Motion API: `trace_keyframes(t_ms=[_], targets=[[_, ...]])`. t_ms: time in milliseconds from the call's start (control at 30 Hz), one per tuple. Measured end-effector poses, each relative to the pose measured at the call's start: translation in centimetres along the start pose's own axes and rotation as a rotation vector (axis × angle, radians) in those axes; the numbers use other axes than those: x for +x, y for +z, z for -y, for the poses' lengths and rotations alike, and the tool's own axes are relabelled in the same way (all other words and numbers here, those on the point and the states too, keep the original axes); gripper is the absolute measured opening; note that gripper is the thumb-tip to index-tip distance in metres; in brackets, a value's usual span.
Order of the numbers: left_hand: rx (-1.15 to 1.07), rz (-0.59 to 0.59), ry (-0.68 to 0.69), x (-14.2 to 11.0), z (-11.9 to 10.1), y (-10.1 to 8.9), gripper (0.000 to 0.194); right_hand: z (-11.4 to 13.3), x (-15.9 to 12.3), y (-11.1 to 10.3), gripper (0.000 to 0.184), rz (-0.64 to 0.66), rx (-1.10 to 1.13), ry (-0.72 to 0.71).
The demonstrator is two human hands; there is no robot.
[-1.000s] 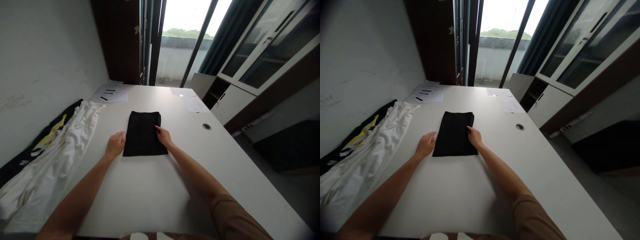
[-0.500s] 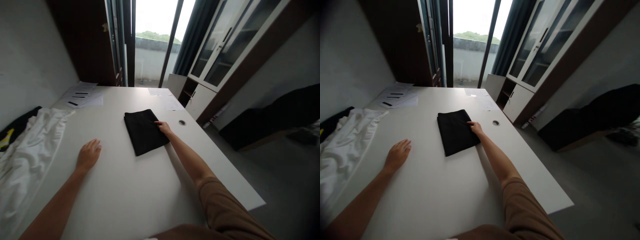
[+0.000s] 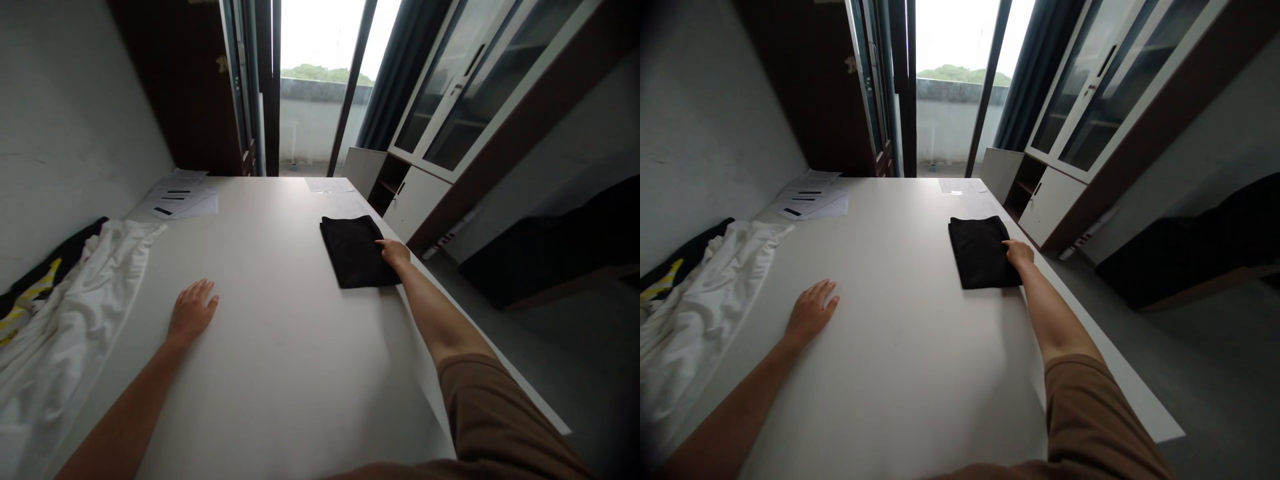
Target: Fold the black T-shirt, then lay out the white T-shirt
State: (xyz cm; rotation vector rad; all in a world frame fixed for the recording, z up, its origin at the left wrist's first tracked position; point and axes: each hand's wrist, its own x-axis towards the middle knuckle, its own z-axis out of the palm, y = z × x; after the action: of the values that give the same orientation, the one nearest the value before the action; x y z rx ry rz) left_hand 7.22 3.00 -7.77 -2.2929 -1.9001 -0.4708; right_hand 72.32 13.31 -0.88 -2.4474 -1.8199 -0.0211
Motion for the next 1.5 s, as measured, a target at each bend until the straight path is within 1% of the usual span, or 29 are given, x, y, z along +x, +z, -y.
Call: trace_keyframes(t_ms=[100,200,300,367,400,467,533,600,633,733,800,900,1000,1067,1133,1200,1267,1400,1433,1500], targets=[[0.001,0.004,0.003,0.0,-0.2,-0.2,0.055,-1.8,0.4,-0.7,0.051,0.012,-0.038,0.039],[0.007,0.010,-0.006,0.0,-0.3,-0.3,0.053,-3.3,0.8,-1.3,0.052,0.005,-0.039,0.037],[0.001,0.010,-0.010,-0.1,-0.3,-0.2,0.053,-3.8,1.1,-1.6,0.053,-0.024,-0.030,0.037],[-0.008,0.010,-0.015,-0.1,-0.3,-0.1,0.053,-3.1,1.0,-1.4,0.050,-0.061,-0.037,0.031],[-0.011,0.012,-0.018,-0.1,-0.3,-0.1,0.053,-2.4,0.8,-1.1,0.049,-0.081,-0.040,0.012],[-0.009,0.021,-0.020,-0.1,-0.3,-0.1,0.053,-0.3,0.0,-0.2,0.047,-0.109,-0.029,-0.062],[0.000,0.025,-0.018,-0.1,-0.3,-0.1,0.054,2.4,-1.5,1.2,0.049,-0.117,-0.002,-0.163],[0.008,0.023,-0.013,-0.1,-0.3,-0.1,0.054,5.2,-3.4,2.6,0.054,-0.102,0.017,-0.250],[0.010,0.023,-0.012,-0.1,-0.3,-0.1,0.054,6.4,-4.3,3.3,0.057,-0.080,0.015,-0.272],[0.010,0.029,-0.018,-0.1,-0.2,0.0,0.054,8.7,-6.4,4.7,0.063,-0.035,-0.004,-0.249],[0.007,0.036,-0.023,0.0,-0.2,0.0,0.052,9.2,-7.0,5.0,0.061,-0.026,-0.015,-0.211],[0.007,0.045,-0.033,0.0,-0.5,-0.4,0.050,8.9,-7.0,4.9,0.058,-0.024,-0.028,-0.192],[0.010,0.051,-0.057,-0.3,-1.3,-1.0,0.049,7.9,-6.4,5.2,0.057,-0.035,-0.038,-0.190],[0.002,0.074,-0.069,-0.3,-1.7,-1.3,0.049,7.1,-5.6,5.9,0.057,-0.046,-0.039,-0.184],[-0.004,0.092,-0.075,-0.2,-1.5,-1.6,0.049,6.3,-4.7,6.8,0.059,-0.064,-0.025,-0.183],[0.016,0.089,-0.106,0.0,-0.5,-2.0,0.049,5.8,-3.9,7.4,0.061,-0.073,-0.008,-0.193],[0.070,0.057,-0.181,-0.2,1.6,-2.9,0.049,5.4,-3.7,7.4,0.063,-0.078,0.004,-0.195],[0.210,-0.072,-0.415,-1.5,7.8,-5.6,0.048,4.7,-4.5,6.8,0.066,-0.095,0.023,-0.168],[0.238,-0.080,-0.470,-2.0,9.3,-6.2,0.049,4.4,-4.7,6.7,0.066,-0.102,0.032,-0.160],[0.283,-0.041,-0.558,-2.9,11.7,-7.3,0.051,3.8,-5.3,6.7,0.067,-0.118,0.049,-0.148]])
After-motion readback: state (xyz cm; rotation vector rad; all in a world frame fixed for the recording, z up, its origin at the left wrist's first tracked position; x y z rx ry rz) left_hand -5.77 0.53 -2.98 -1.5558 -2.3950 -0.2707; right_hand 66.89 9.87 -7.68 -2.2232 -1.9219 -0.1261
